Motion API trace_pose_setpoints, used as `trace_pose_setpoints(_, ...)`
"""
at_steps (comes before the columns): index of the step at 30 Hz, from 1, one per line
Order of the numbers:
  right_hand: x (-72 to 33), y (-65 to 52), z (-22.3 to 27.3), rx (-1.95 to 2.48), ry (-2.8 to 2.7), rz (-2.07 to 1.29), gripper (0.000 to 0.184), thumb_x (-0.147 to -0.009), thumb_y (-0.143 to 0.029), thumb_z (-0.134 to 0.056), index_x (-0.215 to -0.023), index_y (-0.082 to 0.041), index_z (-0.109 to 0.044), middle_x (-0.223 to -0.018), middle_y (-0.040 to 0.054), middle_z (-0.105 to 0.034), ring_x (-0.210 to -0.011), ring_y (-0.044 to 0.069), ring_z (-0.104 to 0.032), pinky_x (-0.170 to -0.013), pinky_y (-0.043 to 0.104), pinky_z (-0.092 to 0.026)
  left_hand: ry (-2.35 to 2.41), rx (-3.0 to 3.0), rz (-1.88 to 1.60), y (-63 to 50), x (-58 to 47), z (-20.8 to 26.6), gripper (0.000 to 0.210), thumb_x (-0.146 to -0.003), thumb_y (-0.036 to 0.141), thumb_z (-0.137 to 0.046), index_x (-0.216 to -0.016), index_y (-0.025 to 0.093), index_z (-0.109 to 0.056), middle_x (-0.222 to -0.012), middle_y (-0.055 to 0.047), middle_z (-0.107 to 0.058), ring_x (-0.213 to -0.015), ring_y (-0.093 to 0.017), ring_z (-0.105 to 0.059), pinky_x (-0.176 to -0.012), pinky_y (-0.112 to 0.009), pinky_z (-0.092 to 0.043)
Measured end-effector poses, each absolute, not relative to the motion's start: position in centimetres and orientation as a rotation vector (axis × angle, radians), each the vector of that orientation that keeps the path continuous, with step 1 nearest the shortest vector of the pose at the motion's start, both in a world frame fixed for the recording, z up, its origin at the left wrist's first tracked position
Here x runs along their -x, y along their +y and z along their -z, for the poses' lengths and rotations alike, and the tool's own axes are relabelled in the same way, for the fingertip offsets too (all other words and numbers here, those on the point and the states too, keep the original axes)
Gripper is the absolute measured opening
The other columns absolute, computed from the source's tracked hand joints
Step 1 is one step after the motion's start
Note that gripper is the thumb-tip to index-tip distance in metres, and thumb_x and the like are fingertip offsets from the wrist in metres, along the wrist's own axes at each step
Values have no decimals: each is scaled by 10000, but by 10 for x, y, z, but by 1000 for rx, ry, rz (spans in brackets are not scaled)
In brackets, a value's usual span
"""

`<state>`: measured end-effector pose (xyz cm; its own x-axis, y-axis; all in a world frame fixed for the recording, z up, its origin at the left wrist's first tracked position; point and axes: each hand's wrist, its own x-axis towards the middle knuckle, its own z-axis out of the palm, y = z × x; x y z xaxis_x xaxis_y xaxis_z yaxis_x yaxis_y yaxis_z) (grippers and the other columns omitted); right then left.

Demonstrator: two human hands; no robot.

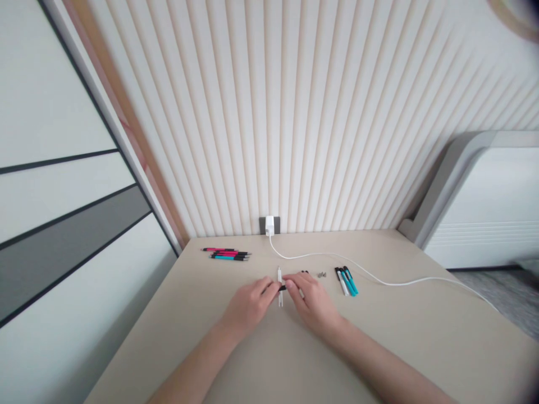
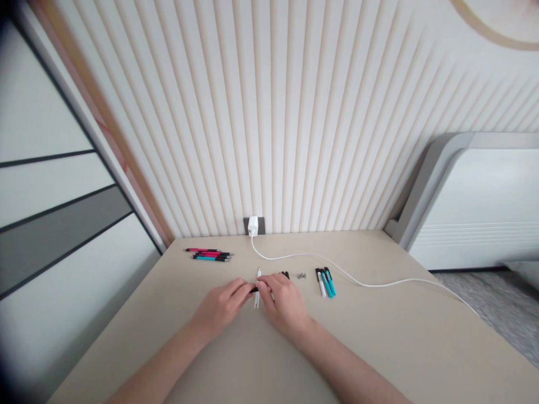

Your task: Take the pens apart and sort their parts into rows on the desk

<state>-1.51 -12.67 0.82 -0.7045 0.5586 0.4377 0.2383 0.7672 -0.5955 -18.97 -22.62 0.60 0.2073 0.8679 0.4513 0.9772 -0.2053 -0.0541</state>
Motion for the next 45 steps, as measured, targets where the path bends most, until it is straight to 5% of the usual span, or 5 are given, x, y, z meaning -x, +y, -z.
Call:
trace_pose_setpoints(10, 1, -131, 14, 767, -2399, -1032, 542, -1004, -434, -290, -589, -176, -523, -521, -25, -507, -511, 100, -458, -539, 225, -312, -1558, 2292, 490, -231, 181, -4, 142, -977, 232, -456, -985, 171, -584, -784, -12, -600, -703, -155, -607, -613, -278, -470)
trace_pose_setpoints(26, -7, -127, -3, 563, -2300, -968, 208, -942, -333, -510, -1021, -217, -664, -866, 42, -656, -786, 163, -591, -708, 260, -447, -1623, 2230, 498, -231, 176, -7, 172, -981, 223, -445, -1000, 165, -606, -788, -22, -622, -722, -146, -635, -625, -247, -504)
trace_pose_setpoints(32, -5, -123, 2, 713, -2340, -916, 435, -991, -350, -376, -662, -191, -613, -659, 20, -616, -653, 150, -558, -651, 262, -399, -1604, 2226, 483, -231, 176, -5, 162, -978, 205, -444, -1009, 165, -598, -800, -20, -620, -734, -145, -629, -633, -254, -498)
trace_pose_setpoints(39, -2, -123, 4, 730, -2228, -1106, 116, -866, -288, -583, -860, -197, -656, -762, 9, -650, -660, 140, -554, -601, 236, -419, -1644, 2221, 468, -231, 177, -5, 177, -979, 202, -435, -1002, 171, -608, -776, -21, -613, -714, -143, -627, -605, -247, -486)
trace_pose_setpoints(45, -2, -125, 2, 735, -2272, -1096, 373, -965, -365, -409, -784, -173, -673, -675, 13, -635, -618, 134, -538, -596, 248, -407, -1601, 2219, 542, -230, 175, -7, 170, -976, 198, -441, -998, 177, -608, -793, -20, -615, -712, -131, -628, -608, -235, -496)
